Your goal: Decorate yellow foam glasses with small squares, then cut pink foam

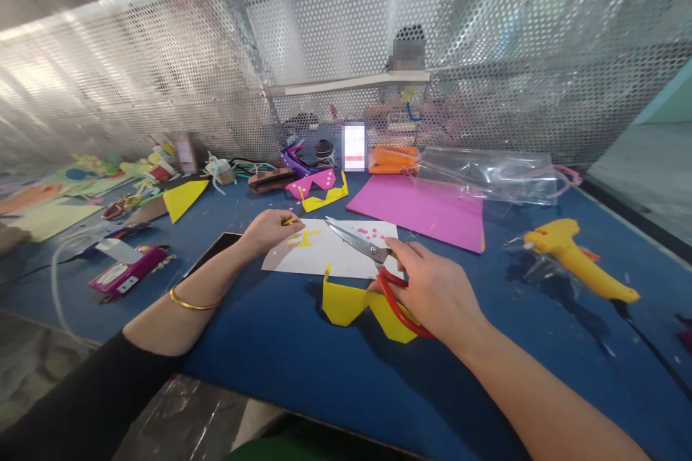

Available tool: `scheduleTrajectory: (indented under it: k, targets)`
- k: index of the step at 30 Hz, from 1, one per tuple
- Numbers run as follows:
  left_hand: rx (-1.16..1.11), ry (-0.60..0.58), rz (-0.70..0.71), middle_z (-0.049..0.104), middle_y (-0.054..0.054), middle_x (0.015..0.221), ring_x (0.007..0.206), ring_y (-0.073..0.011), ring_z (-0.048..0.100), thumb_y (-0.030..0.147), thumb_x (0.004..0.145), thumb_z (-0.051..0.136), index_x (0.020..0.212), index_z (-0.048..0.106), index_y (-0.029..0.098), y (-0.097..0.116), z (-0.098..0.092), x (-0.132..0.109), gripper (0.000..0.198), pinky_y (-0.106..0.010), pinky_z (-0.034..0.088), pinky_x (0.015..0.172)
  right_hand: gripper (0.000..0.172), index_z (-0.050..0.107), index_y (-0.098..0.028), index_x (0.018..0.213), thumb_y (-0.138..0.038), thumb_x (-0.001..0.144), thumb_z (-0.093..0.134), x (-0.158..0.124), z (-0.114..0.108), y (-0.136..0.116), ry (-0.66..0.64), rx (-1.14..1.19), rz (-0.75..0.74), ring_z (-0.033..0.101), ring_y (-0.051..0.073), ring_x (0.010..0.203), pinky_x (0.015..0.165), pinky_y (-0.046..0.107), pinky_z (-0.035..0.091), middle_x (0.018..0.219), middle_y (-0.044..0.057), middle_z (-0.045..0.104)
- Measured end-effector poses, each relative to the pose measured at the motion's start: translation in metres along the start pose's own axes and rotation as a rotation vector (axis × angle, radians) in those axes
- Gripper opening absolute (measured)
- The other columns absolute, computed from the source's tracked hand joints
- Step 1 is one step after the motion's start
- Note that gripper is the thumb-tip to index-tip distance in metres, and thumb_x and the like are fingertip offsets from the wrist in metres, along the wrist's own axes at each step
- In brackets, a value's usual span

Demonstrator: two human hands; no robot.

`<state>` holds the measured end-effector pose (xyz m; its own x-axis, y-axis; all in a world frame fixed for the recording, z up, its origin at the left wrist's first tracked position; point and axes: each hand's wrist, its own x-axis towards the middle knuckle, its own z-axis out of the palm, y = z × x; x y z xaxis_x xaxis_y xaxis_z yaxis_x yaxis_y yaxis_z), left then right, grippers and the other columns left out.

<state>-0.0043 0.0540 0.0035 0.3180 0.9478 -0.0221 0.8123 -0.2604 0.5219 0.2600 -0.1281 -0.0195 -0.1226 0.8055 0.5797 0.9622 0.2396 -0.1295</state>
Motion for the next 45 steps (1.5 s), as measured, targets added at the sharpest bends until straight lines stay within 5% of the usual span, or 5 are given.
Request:
scheduleTrajectory:
  k: [6, 12, 17, 24, 45]
  targets:
    - [-0.472, -0.15, -0.107, 0.052, 0.0, 0.061, 0.051, -0.0118, 0.04, 0.046, 0.089, 0.036, 0.079, 0.07, 0.015, 0.005, -0.009, -0.021, 0.047, -0.027, 0.033, 0.05, 0.051, 0.066, -0.018, 0.117, -0.057, 0.085, 0.057, -0.001, 0.0, 0.001, -0.051, 0.145, 0.162, 0.072, 0.028, 0.073, 0.057, 0.037, 0.057, 0.095, 0.011, 0.076]
    - [-0.832, -0.233, -0.206, 0.053, 0.002, 0.063, 0.054, -0.0078, 0.043, 0.026, 0.079, 0.058, 0.075, 0.07, 0.012, 0.005, 0.003, -0.043, 0.018, -0.022, 0.037, 0.053, 0.049, 0.07, -0.022, 0.114, -0.052, 0.076, 0.071, 0.012, -0.003, 0.003, -0.18, 0.325, 0.312, 0.074, 0.029, 0.085, 0.068, 0.038, 0.061, 0.102, 0.006, 0.078]
    - [-1.039, -0.254, -0.264, 0.068, -0.004, 0.079, 0.064, -0.0094, 0.059, 0.027, 0.079, 0.068, 0.094, 0.075, 0.013, 0.009, 0.01, -0.051, 0.021, -0.024, 0.048, 0.067, 0.05, 0.068, -0.027, 0.121, -0.049, 0.077, 0.073, 0.048, 0.003, -0.001, -0.316, 0.451, 0.201, 0.073, 0.031, 0.092, 0.073, 0.041, 0.063, 0.111, 0.006, 0.075]
    - [-1.172, -0.193, -0.377, 0.076, -0.007, 0.082, 0.06, -0.011, 0.066, 0.023, 0.083, 0.069, 0.082, 0.075, 0.015, 0.006, 0.011, -0.051, 0.01, -0.024, 0.05, 0.062, 0.059, 0.061, -0.027, 0.131, -0.051, 0.078, 0.071, 0.076, 0.023, -0.011, -0.493, 0.466, 0.161, 0.07, 0.03, 0.102, 0.085, 0.043, 0.06, 0.123, 0.007, 0.07]
    - [-1.179, -0.199, -0.421, 0.077, -0.006, 0.079, 0.054, -0.0097, 0.065, 0.019, 0.082, 0.067, 0.071, 0.075, 0.017, 0.007, 0.019, -0.051, 0.014, -0.022, 0.051, 0.058, 0.043, 0.067, -0.027, 0.12, -0.028, 0.077, 0.066, 0.059, 0.028, -0.013, -0.585, 0.413, 0.078, 0.075, 0.022, 0.08, 0.06, 0.029, 0.062, 0.096, 0.001, 0.078]
